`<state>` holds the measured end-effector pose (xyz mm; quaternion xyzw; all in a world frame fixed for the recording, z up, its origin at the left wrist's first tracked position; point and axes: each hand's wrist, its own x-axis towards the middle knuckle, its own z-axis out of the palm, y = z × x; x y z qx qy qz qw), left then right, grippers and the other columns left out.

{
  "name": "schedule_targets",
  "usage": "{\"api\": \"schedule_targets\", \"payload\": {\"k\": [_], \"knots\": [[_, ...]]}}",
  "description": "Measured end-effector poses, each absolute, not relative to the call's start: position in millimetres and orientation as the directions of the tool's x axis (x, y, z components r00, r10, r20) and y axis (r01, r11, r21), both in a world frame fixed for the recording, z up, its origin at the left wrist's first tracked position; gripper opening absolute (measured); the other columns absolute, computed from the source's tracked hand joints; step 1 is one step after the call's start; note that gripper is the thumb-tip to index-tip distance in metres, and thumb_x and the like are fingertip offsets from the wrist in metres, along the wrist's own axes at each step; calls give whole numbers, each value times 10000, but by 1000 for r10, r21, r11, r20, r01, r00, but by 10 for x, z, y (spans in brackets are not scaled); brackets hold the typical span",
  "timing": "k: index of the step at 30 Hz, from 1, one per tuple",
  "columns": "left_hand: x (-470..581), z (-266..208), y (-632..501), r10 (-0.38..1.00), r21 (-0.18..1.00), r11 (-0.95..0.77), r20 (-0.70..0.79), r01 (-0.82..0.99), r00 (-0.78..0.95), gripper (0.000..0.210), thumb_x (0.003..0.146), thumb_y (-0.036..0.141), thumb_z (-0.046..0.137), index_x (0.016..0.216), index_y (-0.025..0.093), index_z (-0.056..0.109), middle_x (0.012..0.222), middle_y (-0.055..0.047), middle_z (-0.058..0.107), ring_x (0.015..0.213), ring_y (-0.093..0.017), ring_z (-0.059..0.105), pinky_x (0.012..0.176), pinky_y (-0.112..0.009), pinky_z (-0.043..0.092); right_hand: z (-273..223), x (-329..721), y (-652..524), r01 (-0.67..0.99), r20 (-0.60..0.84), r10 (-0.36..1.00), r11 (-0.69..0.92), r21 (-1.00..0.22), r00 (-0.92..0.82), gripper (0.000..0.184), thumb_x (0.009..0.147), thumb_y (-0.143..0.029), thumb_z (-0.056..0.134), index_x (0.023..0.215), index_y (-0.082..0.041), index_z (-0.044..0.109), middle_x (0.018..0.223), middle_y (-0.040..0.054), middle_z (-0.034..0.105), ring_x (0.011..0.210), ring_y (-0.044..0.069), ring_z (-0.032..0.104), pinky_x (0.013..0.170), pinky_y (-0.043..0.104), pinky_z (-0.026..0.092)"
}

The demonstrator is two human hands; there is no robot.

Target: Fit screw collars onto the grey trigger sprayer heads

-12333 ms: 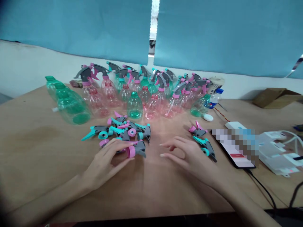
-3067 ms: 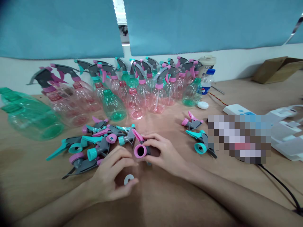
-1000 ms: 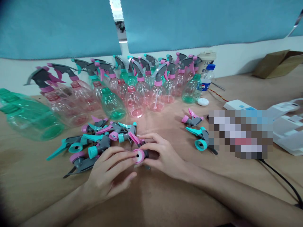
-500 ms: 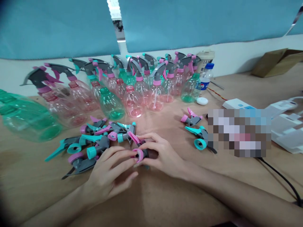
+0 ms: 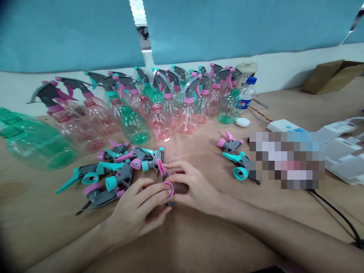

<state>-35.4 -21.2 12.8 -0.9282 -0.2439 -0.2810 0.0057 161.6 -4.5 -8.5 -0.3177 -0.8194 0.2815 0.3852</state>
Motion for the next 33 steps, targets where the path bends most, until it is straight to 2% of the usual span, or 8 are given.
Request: {"api": "schedule_targets", "payload": {"k": [4, 12, 17, 27, 33], "knots": [[-398, 145, -186, 399, 100, -901, 574, 423, 715, 238, 791, 137, 613, 1023, 178, 579, 981, -55, 692, 812, -186, 593, 727, -328, 511, -70, 1616, -54, 316, 467, 726, 659, -682, -504, 161, 783, -219, 669, 942, -204, 645, 1227, 96, 539, 1161, 227, 526, 965, 404, 465], [-472, 171, -148, 404, 188, -911, 588, 368, 701, 292, 780, 154, 598, 1066, 210, 580, 1011, -77, 674, 886, -209, 599, 775, -381, 525, -39, 1598, -70, 340, 473, 752, 640, -689, -459, 160, 754, -190, 667, 903, -210, 611, 1188, 85, 548, 1145, 231, 535, 949, 410, 464], [-478, 156, -158, 418, 198, -904, 591, 379, 689, 277, 772, 97, 596, 1026, 207, 587, 955, -57, 668, 850, -193, 582, 759, -354, 517, -27, 1595, -72, 327, 461, 751, 635, -700, -472, 199, 729, -136, 669, 902, -206, 599, 1192, 82, 541, 1124, 216, 543, 936, 386, 469], [-480, 180, -137, 610, 412, -787, 632, 460, 478, 153, 841, 78, 533, 921, 197, 589, 895, -38, 602, 837, -166, 564, 734, -312, 492, -71, 1636, -15, 379, 463, 757, 640, -668, -461, 264, 708, -183, 719, 942, -206, 599, 1173, 83, 522, 1115, 218, 535, 922, 373, 467], [-490, 122, -151, 654, 451, -754, 580, 478, 486, 127, 874, 104, 511, 946, 183, 580, 938, -55, 577, 857, -163, 568, 700, -278, 507, 42, 1723, 57, 477, 432, 801, 596, -646, -415, 230, 755, -248, 696, 957, -211, 592, 1135, 65, 540, 1037, 197, 570, 898, 355, 474]]}}
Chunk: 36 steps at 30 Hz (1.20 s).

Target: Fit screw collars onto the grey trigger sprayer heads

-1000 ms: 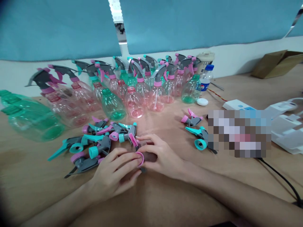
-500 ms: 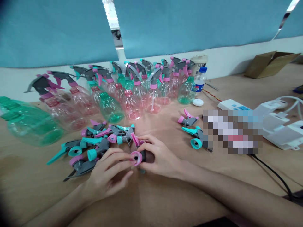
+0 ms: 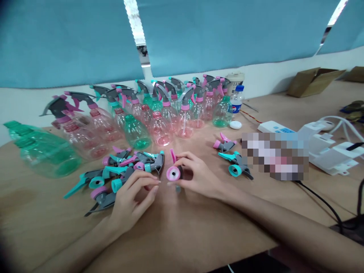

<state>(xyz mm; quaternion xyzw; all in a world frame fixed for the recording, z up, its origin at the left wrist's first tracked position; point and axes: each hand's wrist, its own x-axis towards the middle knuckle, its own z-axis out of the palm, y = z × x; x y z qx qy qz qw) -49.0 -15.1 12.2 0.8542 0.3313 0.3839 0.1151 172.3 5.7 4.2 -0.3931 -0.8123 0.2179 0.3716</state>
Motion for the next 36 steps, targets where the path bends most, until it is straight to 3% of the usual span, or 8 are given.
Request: {"api": "schedule_targets", "payload": {"k": [7, 14, 19, 22, 25, 27, 31, 36], "knots": [[-494, 73, -155, 726, 460, -685, 495, 565, 477, 137, 889, 135, 477, 969, 183, 578, 997, -62, 546, 834, -154, 569, 710, -274, 506, 348, 2354, 120, 754, 309, 832, 551, -358, -461, 229, 786, -330, 640, 990, -235, 599, 1089, 76, 566, 1005, 258, 559, 858, 438, 466], [-487, 46, -152, 686, 380, -724, 487, 575, 541, 133, 868, 119, 462, 933, 182, 560, 981, -67, 558, 868, -176, 565, 748, -303, 495, 492, 2958, 304, 864, 302, 849, 487, -131, -433, 316, 752, -389, 627, 1022, -225, 608, 1109, 141, 573, 988, 318, 570, 807, 442, 470], [-481, 26, -165, 660, 311, -747, 460, 588, 594, 118, 856, 100, 463, 903, 167, 547, 932, -56, 551, 812, -165, 557, 705, -282, 485, 461, 2975, 412, 918, 105, 912, 395, 41, -397, 331, 628, -352, 713, 923, -221, 642, 965, 141, 640, 900, 354, 594, 686, 457, 472], [-480, 24, -170, 651, 297, -753, 460, 587, 604, 114, 860, 108, 466, 909, 169, 548, 917, -52, 551, 813, -168, 555, 703, -281, 483, 430, 2840, 418, 916, 112, 910, 390, 92, -399, 353, 614, -404, 726, 907, -220, 657, 999, 140, 645, 917, 370, 594, 722, 503, 461], [-478, 18, -172, 650, 286, -755, 450, 590, 613, 108, 865, 119, 462, 905, 172, 547, 914, -51, 555, 812, -168, 557, 705, -286, 487, 419, 2567, 395, 890, 179, 872, 447, 92, -456, 364, 705, -493, 660, 953, -226, 657, 1075, 121, 634, 981, 348, 585, 824, 523, 435], [-476, 9, -173, 649, 276, -755, 438, 594, 622, 106, 866, 121, 460, 899, 170, 547, 912, -50, 559, 810, -168, 561, 705, -288, 492, 432, 2300, 376, 843, 222, 820, 537, 23, -528, 357, 758, -498, 623, 986, -225, 651, 1059, 109, 644, 994, 323, 587, 843, 499, 442], [-471, -14, -178, 648, 251, -756, 422, 605, 634, 108, 875, 134, 450, 884, 166, 552, 907, -48, 573, 805, -169, 572, 697, -289, 499, 468, 1680, 382, 647, 224, 653, 754, -112, -723, 151, 870, -313, 546, 930, -244, 667, 1000, 49, 667, 963, 240, 604, 847, 413, 460], [-463, -50, -195, 594, 212, -797, 450, 566, 667, 128, 877, 142, 438, 873, 173, 563, 896, -40, 593, 778, -158, 579, 657, -265, 502, 392, 1135, 490, 614, 299, 645, 763, -201, -703, 271, 858, -390, 574, 1016, -184, 653, 994, 92, 621, 924, 239, 586, 784, 376, 483]]}}
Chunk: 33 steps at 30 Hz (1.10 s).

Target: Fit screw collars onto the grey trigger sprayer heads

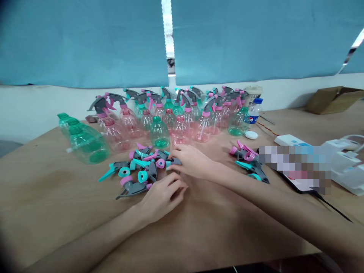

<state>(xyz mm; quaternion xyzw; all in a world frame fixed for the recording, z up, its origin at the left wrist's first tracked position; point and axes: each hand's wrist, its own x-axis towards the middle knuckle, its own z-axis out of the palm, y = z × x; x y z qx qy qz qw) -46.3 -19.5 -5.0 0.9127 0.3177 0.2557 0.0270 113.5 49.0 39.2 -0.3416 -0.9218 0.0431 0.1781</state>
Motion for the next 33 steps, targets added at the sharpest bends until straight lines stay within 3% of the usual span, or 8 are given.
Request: {"api": "schedule_targets", "payload": {"k": [4, 12, 18, 22, 27, 33], "knots": [[-465, -57, -210, 545, 207, -832, 472, 514, 693, 127, 858, 132, 446, 869, 170, 566, 881, -41, 597, 821, -167, 579, 664, -261, 510, 219, 988, 556, 639, 271, 669, 742, -203, -692, 367, 751, -363, 703, 1036, -137, 647, 1000, 131, 591, 928, 270, 568, 758, 388, 493], [-467, -12, -236, 575, 292, -815, 512, 500, 638, 118, 865, 140, 456, 869, 161, 571, 868, -38, 598, 674, -114, 575, 614, -225, 509, 99, 1159, 385, 608, 348, 687, 726, -320, -638, 213, 800, -169, 594, 1012, -184, 606, 1051, 92, 599, 998, 232, 558, 841, 403, 464], [-492, 10, -235, 644, 437, -764, 541, 475, 540, 112, 879, 146, 466, 891, 171, 574, 923, -46, 583, 653, -98, 566, 595, -213, 507, 16, 1454, 115, 587, 528, 678, 725, -361, -511, 142, 830, -267, 583, 958, -226, 534, 888, -6, 666, 865, 174, 638, 1076, 521, 244], [-498, 23, -224, 690, 479, -724, 527, 497, 497, 129, 883, 140, 469, 937, 180, 579, 946, -49, 572, 676, -105, 568, 598, -220, 507, -122, 1553, 39, 576, 576, 685, 713, -401, -446, 192, 825, -312, 605, 984, -242, 522, 913, 8, 685, 878, 195, 646, 1080, 551, 217], [-490, 52, -214, 731, 504, -682, 484, 531, 480, 127, 876, 156, 497, 972, 189, 574, 972, -45, 547, 711, -112, 568, 648, -241, 513, -106, 1552, 14, 579, 536, 733, 670, -464, -419, 208, 808, -300, 637, 978, -246, 529, 922, 0, 686, 898, 197, 640, 1094, 563, 145], [-482, 68, -200, 760, 473, -650, 411, 595, 503, 258, 867, 205, 531, 1124, 213, 535, 1058, -64, 524, 869, -165, 571, 744, -300, 507, -82, 1557, -11, 549, 525, 736, 672, -496, -427, 210, 815, -302, 633, 994, -250, 537, 917, -15, 681, 905, 178, 632, 1090, 528, 173]]}}
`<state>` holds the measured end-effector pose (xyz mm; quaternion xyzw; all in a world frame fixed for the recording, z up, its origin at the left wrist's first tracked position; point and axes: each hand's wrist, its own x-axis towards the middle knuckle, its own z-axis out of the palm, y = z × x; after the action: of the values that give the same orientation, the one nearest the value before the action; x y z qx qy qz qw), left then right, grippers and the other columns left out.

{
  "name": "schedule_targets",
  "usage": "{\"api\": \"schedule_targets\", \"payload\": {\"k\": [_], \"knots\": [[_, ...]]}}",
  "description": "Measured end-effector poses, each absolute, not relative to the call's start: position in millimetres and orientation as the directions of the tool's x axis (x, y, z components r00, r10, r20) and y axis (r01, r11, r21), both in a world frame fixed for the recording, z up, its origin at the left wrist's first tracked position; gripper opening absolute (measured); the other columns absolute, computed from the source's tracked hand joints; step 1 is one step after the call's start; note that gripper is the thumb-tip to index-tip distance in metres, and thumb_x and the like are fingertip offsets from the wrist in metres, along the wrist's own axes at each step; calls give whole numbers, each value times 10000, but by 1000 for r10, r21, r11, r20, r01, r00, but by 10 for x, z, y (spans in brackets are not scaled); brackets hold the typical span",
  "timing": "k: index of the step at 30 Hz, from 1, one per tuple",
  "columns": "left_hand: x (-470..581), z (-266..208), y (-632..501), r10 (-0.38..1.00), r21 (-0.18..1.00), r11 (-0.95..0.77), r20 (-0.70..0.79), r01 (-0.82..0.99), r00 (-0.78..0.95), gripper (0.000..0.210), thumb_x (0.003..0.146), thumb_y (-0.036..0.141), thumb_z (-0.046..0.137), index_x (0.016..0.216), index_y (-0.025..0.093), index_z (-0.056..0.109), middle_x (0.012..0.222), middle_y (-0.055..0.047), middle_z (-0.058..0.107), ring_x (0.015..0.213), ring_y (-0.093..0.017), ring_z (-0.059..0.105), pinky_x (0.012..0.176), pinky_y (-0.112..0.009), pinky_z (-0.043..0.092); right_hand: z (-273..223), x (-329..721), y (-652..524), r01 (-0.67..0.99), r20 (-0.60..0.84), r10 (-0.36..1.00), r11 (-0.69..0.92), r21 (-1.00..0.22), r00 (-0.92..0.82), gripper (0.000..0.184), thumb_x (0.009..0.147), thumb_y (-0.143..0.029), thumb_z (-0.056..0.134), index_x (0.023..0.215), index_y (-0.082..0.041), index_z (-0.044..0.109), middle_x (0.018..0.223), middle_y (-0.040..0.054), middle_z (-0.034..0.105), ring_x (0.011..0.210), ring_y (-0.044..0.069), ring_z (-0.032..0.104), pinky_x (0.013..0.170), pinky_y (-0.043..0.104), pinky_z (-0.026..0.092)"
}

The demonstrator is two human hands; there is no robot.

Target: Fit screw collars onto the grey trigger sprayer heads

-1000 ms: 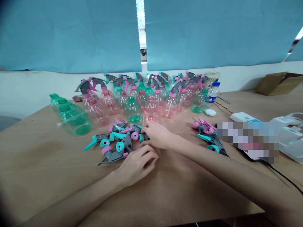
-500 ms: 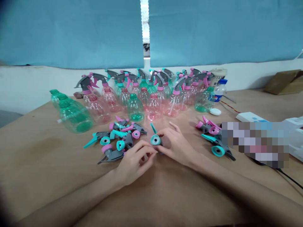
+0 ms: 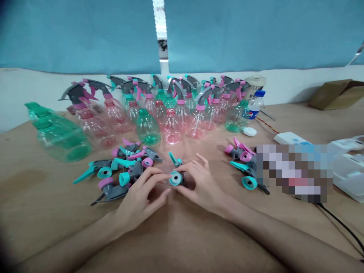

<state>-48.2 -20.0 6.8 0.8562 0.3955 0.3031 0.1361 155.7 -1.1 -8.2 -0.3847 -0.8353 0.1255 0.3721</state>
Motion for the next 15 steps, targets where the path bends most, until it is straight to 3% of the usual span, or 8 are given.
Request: {"api": "schedule_targets", "payload": {"k": [11, 15], "knots": [[-480, 48, -178, 758, 466, -652, 364, 599, 541, 340, 870, 209, 522, 1208, 239, 506, 1041, -58, 539, 786, -147, 575, 665, -280, 512, -100, 1558, 2, 507, 512, 738, 674, -537, -440, 207, 815, -284, 632, 998, -251, 543, 930, -11, 673, 912, 177, 620, 1049, 472, 285], [-441, 178, -249, 785, 627, -609, 388, 486, 483, 183, 883, 182, 504, 1020, 246, 607, 888, -22, 553, 663, -111, 550, 553, -238, 486, -90, 1552, 9, 495, 516, 737, 675, -547, -436, 207, 798, -249, 638, 985, -249, 548, 938, -10, 671, 934, 183, 614, 1040, 467, 297]]}}
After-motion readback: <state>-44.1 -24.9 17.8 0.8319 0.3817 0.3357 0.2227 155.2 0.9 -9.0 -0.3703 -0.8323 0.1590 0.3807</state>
